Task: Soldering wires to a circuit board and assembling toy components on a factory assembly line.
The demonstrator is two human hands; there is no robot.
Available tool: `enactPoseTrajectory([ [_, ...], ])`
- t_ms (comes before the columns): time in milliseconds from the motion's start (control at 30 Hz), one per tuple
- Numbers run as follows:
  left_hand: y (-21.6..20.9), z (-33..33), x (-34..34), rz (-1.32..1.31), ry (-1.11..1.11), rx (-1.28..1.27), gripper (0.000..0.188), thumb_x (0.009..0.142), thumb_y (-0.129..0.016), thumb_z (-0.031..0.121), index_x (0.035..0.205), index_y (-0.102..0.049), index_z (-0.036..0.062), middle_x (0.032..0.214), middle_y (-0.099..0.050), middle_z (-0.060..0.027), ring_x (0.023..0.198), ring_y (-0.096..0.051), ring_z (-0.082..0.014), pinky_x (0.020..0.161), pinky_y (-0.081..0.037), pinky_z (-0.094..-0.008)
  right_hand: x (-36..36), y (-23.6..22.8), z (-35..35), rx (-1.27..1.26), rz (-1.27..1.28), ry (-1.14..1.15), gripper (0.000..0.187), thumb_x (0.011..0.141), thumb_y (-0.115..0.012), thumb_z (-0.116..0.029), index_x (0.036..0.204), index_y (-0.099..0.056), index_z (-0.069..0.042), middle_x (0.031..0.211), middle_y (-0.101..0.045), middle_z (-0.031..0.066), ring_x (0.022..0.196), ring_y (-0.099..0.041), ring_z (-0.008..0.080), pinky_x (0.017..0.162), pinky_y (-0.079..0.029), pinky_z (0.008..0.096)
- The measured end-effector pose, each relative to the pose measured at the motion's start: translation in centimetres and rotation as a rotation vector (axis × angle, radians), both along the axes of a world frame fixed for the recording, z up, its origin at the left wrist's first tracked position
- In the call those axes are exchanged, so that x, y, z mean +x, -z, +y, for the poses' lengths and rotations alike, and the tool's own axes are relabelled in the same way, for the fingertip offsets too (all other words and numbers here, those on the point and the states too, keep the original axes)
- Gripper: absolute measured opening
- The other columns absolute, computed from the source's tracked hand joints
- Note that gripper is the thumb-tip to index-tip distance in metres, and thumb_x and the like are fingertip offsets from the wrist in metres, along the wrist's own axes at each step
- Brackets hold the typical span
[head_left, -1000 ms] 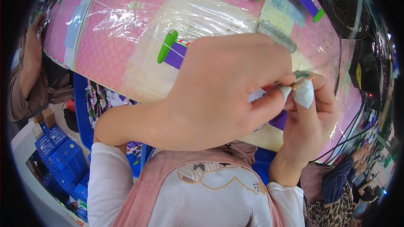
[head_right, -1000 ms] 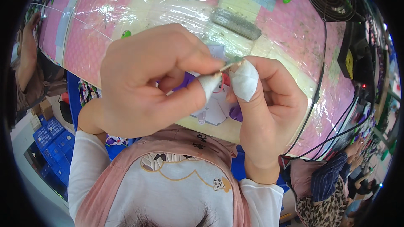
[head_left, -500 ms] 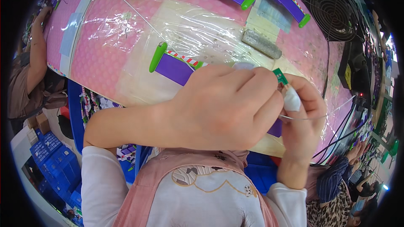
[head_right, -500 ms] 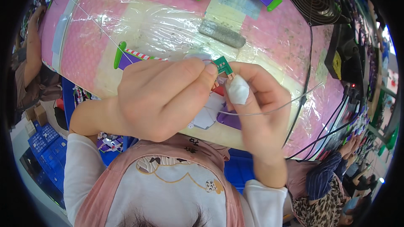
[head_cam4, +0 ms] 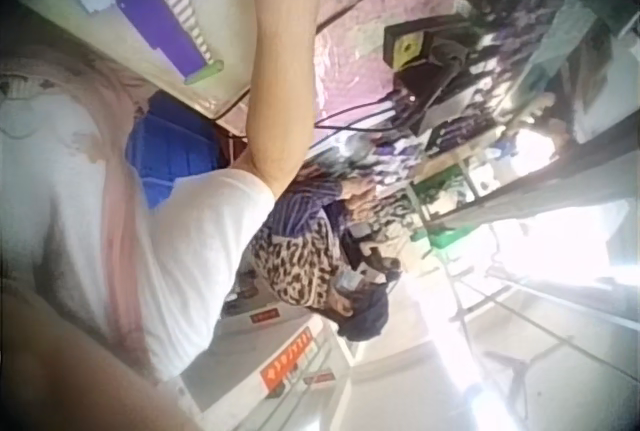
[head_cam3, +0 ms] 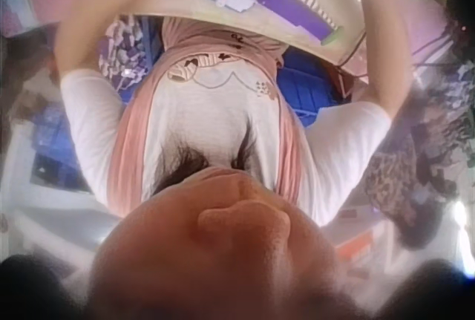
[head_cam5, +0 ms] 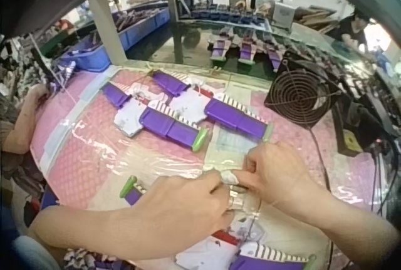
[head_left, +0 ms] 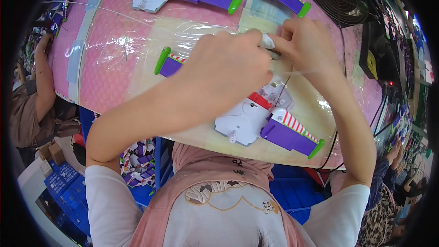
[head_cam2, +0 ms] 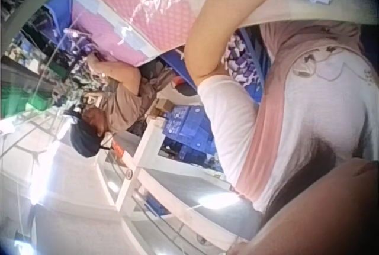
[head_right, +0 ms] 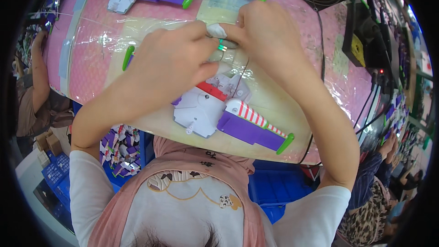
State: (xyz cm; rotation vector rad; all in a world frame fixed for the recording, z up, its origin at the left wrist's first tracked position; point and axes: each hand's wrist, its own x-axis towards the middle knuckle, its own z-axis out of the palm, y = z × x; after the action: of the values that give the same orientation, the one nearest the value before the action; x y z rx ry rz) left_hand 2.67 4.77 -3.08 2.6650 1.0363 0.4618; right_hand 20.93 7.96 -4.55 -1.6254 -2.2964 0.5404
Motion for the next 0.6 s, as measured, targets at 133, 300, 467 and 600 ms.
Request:
enactPoseTrajectory([
  [133,-3.0,0.7,-2.2,-0.373,-0.175,-0.484,0.008,0.078,-0.061,0.008,0.079,-0.057,0.0007,0.075,-0.055,-0.0025,0.058,-0.054,-0.0097,0.054,-0.043,-0.0249,1.7,-1.8,-2.2,-0.052,0.595,0.314,0.029,0.081,-0.064,-0.025,0.074,-0.064,0.003,0.056,-0.057,0.0042,0.051,-0.050,0.0103,0.047,-0.039,0.0276],
  [300,-4.0,-0.3,-1.9,-0.351,-0.111,-0.367,0.005,0.077,-0.062,0.004,0.079,-0.058,-0.0001,0.071,-0.054,-0.0011,0.059,-0.049,-0.0051,0.052,-0.037,-0.0188,-1.9,-3.5,-6.0,-0.411,1.146,0.270,0.019,0.084,-0.059,-0.017,0.091,-0.065,-0.001,0.068,-0.060,0.0012,0.051,-0.045,0.0022,0.044,-0.031,0.0168],
  [467,-4.8,-1.8,-2.2,-0.466,-0.279,-0.400,0.003,0.075,-0.061,0.000,0.076,-0.059,-0.0005,0.065,-0.051,-0.0021,0.055,-0.047,-0.0066,0.047,-0.034,-0.0212,0.5,-2.9,-6.6,-0.379,1.211,0.509,0.015,0.084,-0.056,-0.008,0.094,-0.060,0.003,0.066,-0.056,0.0019,0.048,-0.041,0.0037,0.043,-0.032,0.0176],
  [600,-5.3,-1.8,-3.3,-0.394,-0.367,-0.298,0.005,0.071,-0.063,-0.002,0.074,-0.060,-0.0011,0.061,-0.052,-0.0070,0.052,-0.051,-0.0125,0.045,-0.037,-0.0257,13.8,-0.1,-3.1,0.009,1.863,0.950,0.030,0.090,-0.050,-0.017,0.109,-0.046,0.006,0.082,-0.055,0.0100,0.061,-0.048,0.0109,0.052,-0.038,0.0181],
])
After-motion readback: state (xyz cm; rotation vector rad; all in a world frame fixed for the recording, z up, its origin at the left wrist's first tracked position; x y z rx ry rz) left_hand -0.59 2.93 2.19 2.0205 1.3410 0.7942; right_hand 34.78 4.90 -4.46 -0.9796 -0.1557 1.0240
